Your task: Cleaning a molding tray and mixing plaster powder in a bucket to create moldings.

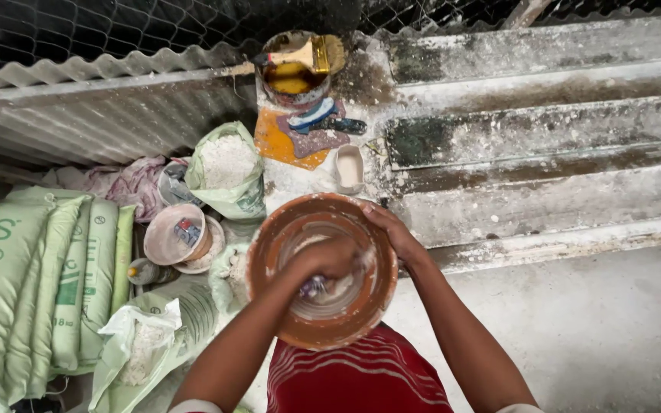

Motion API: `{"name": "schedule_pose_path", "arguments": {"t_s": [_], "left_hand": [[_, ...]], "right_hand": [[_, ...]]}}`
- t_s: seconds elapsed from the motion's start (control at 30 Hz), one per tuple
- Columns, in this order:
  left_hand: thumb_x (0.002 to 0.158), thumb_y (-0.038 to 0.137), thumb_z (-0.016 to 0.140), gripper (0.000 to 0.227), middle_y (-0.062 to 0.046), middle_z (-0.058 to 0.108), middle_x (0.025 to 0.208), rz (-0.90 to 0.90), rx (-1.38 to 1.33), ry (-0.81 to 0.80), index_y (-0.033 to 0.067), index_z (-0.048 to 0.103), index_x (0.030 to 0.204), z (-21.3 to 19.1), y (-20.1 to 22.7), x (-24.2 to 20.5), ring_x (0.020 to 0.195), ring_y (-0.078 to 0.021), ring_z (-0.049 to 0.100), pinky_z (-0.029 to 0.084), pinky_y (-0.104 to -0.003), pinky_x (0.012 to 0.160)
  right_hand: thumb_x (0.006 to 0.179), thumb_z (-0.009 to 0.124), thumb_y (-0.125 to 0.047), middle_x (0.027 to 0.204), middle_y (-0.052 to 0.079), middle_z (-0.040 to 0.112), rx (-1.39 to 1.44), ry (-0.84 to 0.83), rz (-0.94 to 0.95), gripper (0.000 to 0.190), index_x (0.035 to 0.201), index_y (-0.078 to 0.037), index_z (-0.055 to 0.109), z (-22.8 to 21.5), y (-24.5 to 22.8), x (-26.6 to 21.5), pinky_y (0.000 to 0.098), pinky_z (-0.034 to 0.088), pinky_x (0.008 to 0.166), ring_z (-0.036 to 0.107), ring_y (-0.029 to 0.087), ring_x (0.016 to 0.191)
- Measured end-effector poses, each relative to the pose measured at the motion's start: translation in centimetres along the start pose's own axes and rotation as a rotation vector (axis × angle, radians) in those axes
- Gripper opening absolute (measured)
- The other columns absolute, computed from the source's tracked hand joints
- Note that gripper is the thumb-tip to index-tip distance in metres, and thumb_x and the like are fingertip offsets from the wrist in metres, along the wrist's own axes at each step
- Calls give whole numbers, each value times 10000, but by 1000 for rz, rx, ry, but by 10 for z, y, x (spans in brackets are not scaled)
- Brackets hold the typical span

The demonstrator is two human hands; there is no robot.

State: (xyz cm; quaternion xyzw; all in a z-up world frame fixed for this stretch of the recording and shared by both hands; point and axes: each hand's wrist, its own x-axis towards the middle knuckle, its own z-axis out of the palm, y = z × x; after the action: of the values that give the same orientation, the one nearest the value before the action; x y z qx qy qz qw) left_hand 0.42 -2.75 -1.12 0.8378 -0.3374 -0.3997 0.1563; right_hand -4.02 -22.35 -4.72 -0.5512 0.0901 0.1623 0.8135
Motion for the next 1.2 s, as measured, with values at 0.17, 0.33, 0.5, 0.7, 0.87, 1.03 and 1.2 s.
{"name": "schedule_pose_path", "arguments": {"t_s": [0.17,0.33,0.5,0.7,0.87,1.03,1.2], "left_hand": [[940,207,558,338,-225,724,1042,191,-304,32,105,631,1254,-47,34,-50,886,-387,730,570,-505,841],[1015,228,465,333,-236,736,977,-103,-212,596,58,720,1147,9,12,-32,866,-406,690,519,-562,802],[1010,197,419,372,-223,700,824,207,-392,351,9,639,1244,24,65,-42,698,-347,696,558,-530,709],[996,130,496,310,-186,720,828,-117,-224,515,20,643,1246,8,31,-35,681,-282,696,579,-445,651],[965,142,515,332,-189,727,816,302,-331,237,104,653,1266,18,40,-39,672,-286,694,559,-441,633],[961,142,552,391,-213,721,868,111,-83,482,85,622,1342,23,19,-29,787,-364,694,542,-525,713],[932,144,580,372,-200,755,1158,601,-331,405,127,658,1296,34,42,-45,983,-374,722,556,-477,838]], "right_hand": [[1043,569,-333,1375,184,616,114,28,39,556,1476,14,526,-30,-2,-8,393,526,1017,640,245,1185],[1009,536,-325,1370,151,631,197,63,58,551,1482,-43,506,-5,-26,-21,383,558,981,662,236,1165],[1017,552,-301,1405,150,606,187,182,52,568,1504,-18,471,-31,-8,-21,371,533,1048,625,236,1216],[1015,530,-298,1390,151,615,237,140,33,547,1488,-26,491,-11,-23,-35,384,522,1039,626,238,1218],[1028,513,-306,1366,150,637,70,180,21,524,1465,-18,519,-17,-32,-39,366,523,1052,640,232,1212],[1034,523,-302,1358,140,638,148,157,-14,507,1457,-21,529,-12,-30,-46,369,519,1036,632,222,1199],[1010,614,-287,1258,118,687,29,180,-26,528,1450,-3,550,-14,-40,-60,359,532,985,659,194,1105]]}}
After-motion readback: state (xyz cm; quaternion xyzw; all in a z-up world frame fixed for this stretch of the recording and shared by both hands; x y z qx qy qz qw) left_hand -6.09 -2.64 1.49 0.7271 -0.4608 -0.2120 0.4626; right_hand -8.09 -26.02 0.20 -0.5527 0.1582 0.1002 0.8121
